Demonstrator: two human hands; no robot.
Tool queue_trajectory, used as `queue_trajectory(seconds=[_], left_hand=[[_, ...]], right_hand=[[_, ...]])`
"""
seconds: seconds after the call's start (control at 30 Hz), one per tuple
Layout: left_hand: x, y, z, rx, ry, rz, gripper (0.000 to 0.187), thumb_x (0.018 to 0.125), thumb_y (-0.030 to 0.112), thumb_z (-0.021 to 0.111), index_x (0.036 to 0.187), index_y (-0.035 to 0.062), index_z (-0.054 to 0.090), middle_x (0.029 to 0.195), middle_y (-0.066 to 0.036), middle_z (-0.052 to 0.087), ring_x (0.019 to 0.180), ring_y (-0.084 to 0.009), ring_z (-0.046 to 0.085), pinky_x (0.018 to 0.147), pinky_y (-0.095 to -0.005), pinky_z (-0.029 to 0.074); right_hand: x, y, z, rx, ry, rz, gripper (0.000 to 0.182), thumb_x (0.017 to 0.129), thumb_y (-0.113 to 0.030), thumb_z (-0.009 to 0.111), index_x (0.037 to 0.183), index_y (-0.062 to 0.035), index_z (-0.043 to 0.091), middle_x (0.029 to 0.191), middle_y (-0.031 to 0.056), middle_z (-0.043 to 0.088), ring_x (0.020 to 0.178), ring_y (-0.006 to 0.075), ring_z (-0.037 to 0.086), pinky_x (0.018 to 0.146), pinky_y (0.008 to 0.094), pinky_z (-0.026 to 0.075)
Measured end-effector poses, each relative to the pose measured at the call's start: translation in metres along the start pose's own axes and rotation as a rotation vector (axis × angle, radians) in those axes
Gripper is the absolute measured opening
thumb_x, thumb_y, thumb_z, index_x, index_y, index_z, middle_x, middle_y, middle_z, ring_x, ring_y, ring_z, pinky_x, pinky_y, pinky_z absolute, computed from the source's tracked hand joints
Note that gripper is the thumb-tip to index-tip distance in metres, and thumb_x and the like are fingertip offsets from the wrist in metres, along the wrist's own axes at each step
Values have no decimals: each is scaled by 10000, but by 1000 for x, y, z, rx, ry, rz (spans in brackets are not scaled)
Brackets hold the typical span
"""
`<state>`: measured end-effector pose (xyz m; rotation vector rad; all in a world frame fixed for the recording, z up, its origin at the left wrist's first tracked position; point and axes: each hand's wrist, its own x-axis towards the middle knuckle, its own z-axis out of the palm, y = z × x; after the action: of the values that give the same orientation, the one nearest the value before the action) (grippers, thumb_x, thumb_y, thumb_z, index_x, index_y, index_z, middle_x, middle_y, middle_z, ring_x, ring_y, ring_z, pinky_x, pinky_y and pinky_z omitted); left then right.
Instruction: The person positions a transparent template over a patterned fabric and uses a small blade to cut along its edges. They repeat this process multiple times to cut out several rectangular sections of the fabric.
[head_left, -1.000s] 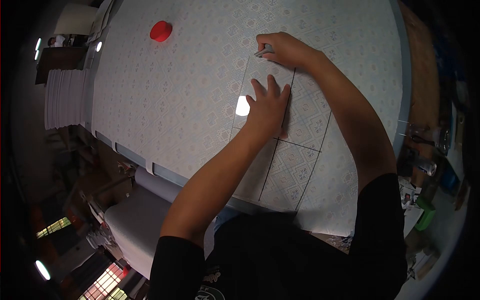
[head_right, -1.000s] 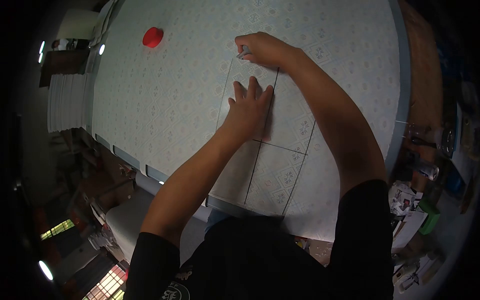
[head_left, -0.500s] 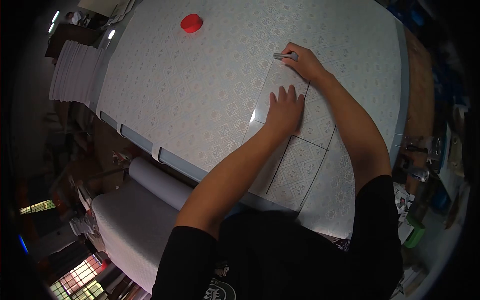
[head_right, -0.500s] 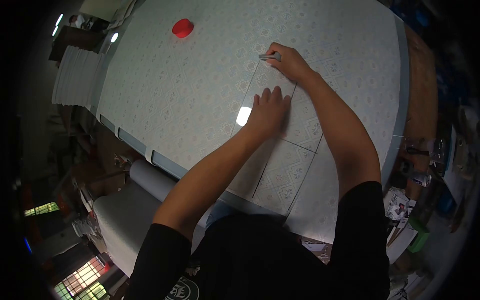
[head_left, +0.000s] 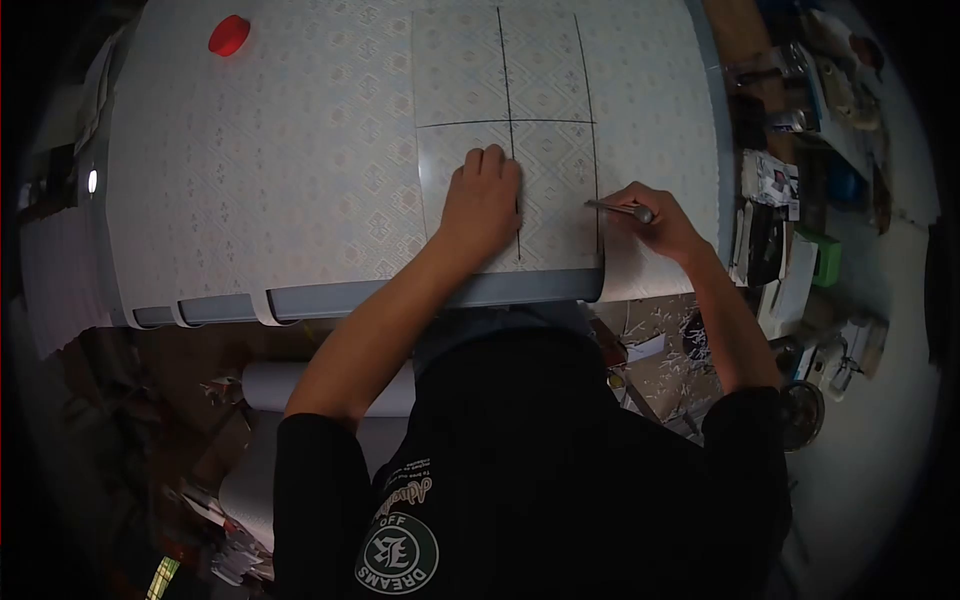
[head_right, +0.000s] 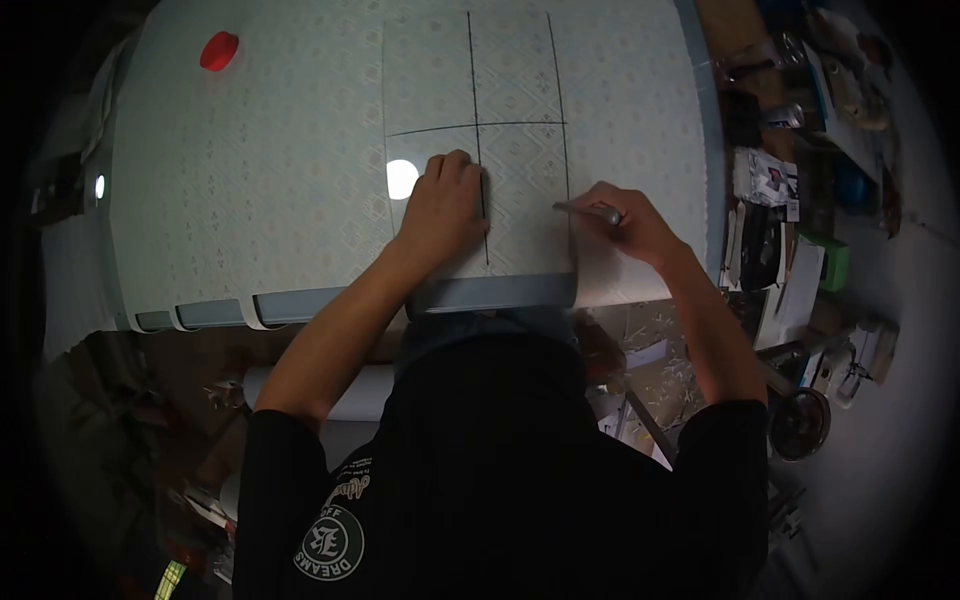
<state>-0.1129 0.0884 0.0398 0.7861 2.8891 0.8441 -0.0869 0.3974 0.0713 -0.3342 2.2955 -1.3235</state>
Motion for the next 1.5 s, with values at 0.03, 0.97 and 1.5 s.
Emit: queue_trajectory(seconds=[0.03,0.97,1.5], left_hand=[[-3,0,2,38,-43,-16,561,646,140,820,1136,-10,591,1277,-207,531,1190,-376,510,940,-493,498],[-14,12,0,373,-378,-394,1123,612,413,947,1574,356,369,1669,-251,221,1342,-697,322,1115,-649,401],[-13,14,-4,395,-323,-398,975,630,401,957,1462,251,472,1631,-168,310,1370,-592,385,1021,-686,484]], right_hand=[[-16,0,6,-15,1,13,147,972,-40,702,1117,-68,705,1003,31,730,929,137,662,821,287,518],[-40,5,7,-591,-278,-285,118,930,-123,674,974,-48,595,853,170,680,818,391,665,714,472,509],[20,-15,112,-533,-141,-575,157,895,-125,712,1007,-74,615,853,135,678,827,379,664,706,483,518]])
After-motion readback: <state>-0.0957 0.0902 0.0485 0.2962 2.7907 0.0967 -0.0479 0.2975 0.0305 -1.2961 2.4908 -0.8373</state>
